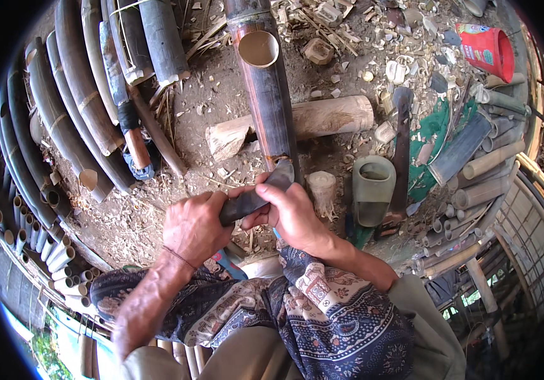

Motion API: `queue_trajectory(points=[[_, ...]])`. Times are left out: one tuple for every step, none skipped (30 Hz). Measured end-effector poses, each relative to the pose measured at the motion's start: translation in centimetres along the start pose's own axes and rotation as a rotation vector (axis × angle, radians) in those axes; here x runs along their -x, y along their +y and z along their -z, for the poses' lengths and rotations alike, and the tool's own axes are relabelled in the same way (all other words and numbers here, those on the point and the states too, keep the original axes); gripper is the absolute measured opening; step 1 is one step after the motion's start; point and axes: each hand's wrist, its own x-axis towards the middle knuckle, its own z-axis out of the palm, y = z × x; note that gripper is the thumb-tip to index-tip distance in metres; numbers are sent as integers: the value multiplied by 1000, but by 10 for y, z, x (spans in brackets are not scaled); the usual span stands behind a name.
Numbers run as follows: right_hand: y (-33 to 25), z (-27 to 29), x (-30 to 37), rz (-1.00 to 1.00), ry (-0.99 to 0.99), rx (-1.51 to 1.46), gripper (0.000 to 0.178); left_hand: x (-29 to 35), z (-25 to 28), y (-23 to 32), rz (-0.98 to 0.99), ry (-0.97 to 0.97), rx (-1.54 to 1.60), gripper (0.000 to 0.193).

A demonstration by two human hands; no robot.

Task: The person processes bamboo poles by using a machete to mark and notch them. They measure segments with a tape, use the blade to carve holes and joints into the poles, and test the fit of the bamboo pieces together.

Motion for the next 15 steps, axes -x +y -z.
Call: queue_trajectory(points=[[-5, -3, 3, 4, -11, -140, 16, -8, 22, 10, -18, -62, -105, 18], [-6, 1, 3, -12, -55, -231, 20, -16, 40, 22, -12, -126, -211, 14], [-7, 7, 2, -9, -64, -320, 21, -27, 55, 34, -16, -186, -314, 10], [-6, 15, 2, -8, -69, -411, 21, -39, 66, 47, -77, -233, -371, 10], [-6, 17, 4, -21, -89, -497, 21, -46, 76, 59, -118, -274, -430, 9], [-9, 17, 7, -39, -60, -553, 26, -52, 84, 71, -161, -316, -488, 9], [-9, 16, 9, -59, -24, -598, 26, -58, 90, 82, -216, -341, -529, 8], [-9, 10, 8, -101, -19, -632, 27, -58, 99, 92, -234, -356, -579, 7], [-8, 3, 6, -147, -13, -665, 27, -53, 105, 94, -248, -374, -630, 8], [-5, 5, 5, -123, -37, -622, 29, -49, 105, 94, -265, -361, -672, 9], [1, 8, 6, -127, -136, -632, 30, -44, 104, 94, -274, -350, -716, 10], [5, 18, 7, -105, -224, -646, 30, -46, 100, 95, -311, -334, -762, 12], [9, 27, 5, -89, -315, -658, 31, -44, 96, 93, -293, -328, -789, 12], [13, 35, 1, -132, -279, -578, 30, -38, 92, 86, -272, -324, -816, 13], [19, 40, 0, -156, -291, -549, 30, -34, 87, 78, -261, -334, -839, 14]])
